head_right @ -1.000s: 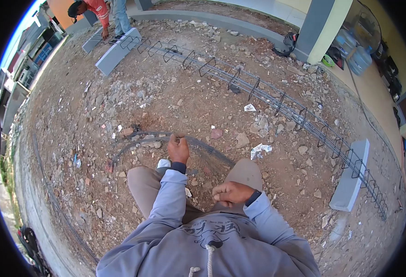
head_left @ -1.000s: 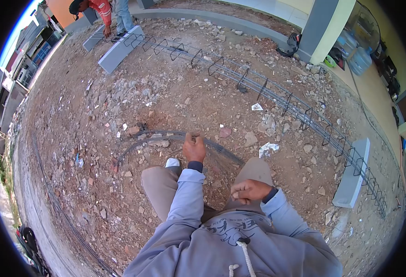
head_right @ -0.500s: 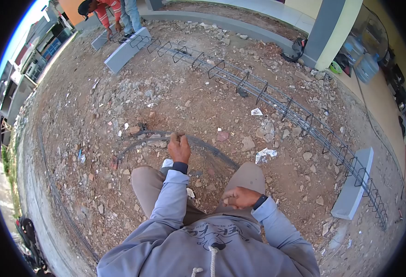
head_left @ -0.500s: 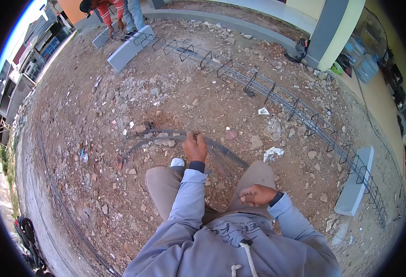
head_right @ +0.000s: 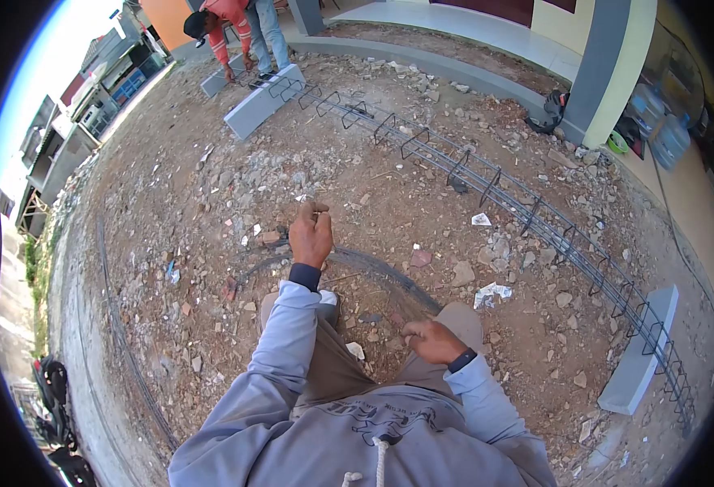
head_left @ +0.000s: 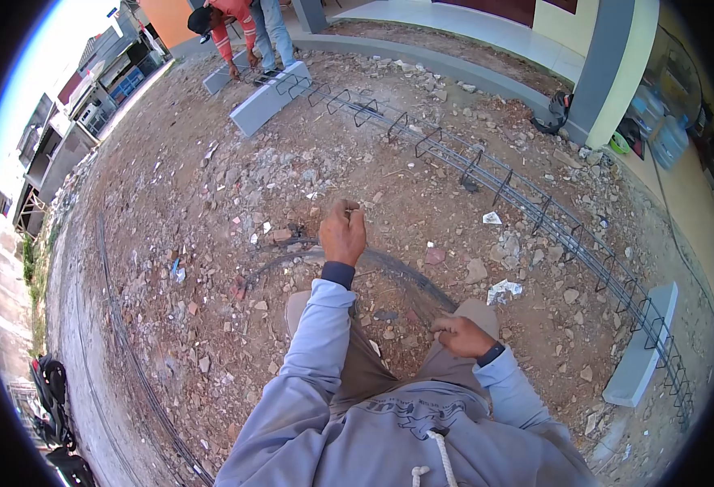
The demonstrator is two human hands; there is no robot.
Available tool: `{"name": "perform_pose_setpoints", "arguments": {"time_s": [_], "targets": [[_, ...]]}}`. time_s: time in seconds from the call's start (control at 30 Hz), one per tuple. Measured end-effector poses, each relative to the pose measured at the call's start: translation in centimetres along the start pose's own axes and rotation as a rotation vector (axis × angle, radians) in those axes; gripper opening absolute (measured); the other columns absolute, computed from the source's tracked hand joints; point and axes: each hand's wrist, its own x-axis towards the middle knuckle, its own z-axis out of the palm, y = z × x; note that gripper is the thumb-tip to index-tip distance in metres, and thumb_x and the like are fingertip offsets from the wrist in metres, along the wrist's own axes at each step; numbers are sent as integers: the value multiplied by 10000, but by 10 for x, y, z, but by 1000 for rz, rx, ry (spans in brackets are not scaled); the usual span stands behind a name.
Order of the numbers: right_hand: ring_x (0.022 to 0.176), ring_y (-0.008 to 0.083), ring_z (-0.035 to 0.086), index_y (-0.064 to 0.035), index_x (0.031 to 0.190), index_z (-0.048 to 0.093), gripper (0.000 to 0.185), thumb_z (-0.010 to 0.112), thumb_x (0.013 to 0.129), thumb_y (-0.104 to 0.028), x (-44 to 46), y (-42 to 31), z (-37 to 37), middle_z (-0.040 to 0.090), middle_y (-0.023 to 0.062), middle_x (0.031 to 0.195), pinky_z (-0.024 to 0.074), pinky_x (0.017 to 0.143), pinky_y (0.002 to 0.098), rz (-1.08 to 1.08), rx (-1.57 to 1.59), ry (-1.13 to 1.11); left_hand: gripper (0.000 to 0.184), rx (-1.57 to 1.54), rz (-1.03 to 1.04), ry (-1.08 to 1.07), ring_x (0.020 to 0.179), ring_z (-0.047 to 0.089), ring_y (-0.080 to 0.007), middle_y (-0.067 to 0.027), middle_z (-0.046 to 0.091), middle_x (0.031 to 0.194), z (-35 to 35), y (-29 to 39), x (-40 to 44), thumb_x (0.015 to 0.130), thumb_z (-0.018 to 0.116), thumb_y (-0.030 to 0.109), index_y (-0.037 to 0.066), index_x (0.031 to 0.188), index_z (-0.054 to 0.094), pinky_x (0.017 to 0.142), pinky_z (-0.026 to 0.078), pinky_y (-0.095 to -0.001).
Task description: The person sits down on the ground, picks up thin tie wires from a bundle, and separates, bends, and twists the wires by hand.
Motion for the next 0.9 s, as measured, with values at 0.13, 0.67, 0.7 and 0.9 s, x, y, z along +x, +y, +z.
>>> {"name": "perform_pose_setpoints", "arguments": {"time_s": [0.13, 0.67, 0.7, 0.9], "targets": [[634, 114, 552, 3, 929, 571, 196, 494, 914, -176, -17, -37, 1, 561, 37, 701, 429, 584, 251, -59, 680, -441, 173, -4, 8, 27, 639, 606, -316, -160, 623, 698, -14, -31, 16, 764, 522, 160, 59, 855, 628, 605, 464, -400], [580, 90, 490, -22, 1001, 564, 226, 507, 910, -222, -14, -68, 10, 495, 12, 646, 399, 533, 255, -74, 379, -361, 213, -162, -113, 16, 660, 620, -295, -169, 639, 741, -15, -46, 24, 766, 541, 175, 27, 884, 638, 630, 475, -369], [561, 77, 471, -18, 1005, 558, 233, 500, 918, -226, -17, -76, 6, 479, 3, 633, 384, 516, 240, -58, 490, -364, 223, -190, -128, 21, 661, 621, -290, -170, 640, 743, -13, -49, 26, 765, 541, 177, 21, 889, 641, 629, 474, -364], [466, 43, 396, 7, 968, 555, 233, 470, 928, -207, -26, -78, -18, 464, -10, 582, 326, 450, 198, -134, 626, 280, 214, -108, -65, 15, 590, 559, -124, -83, 610, 651, -17, -83, 46, 769, 568, 143, -20, 890, 635, 539, 447, -281]]}}
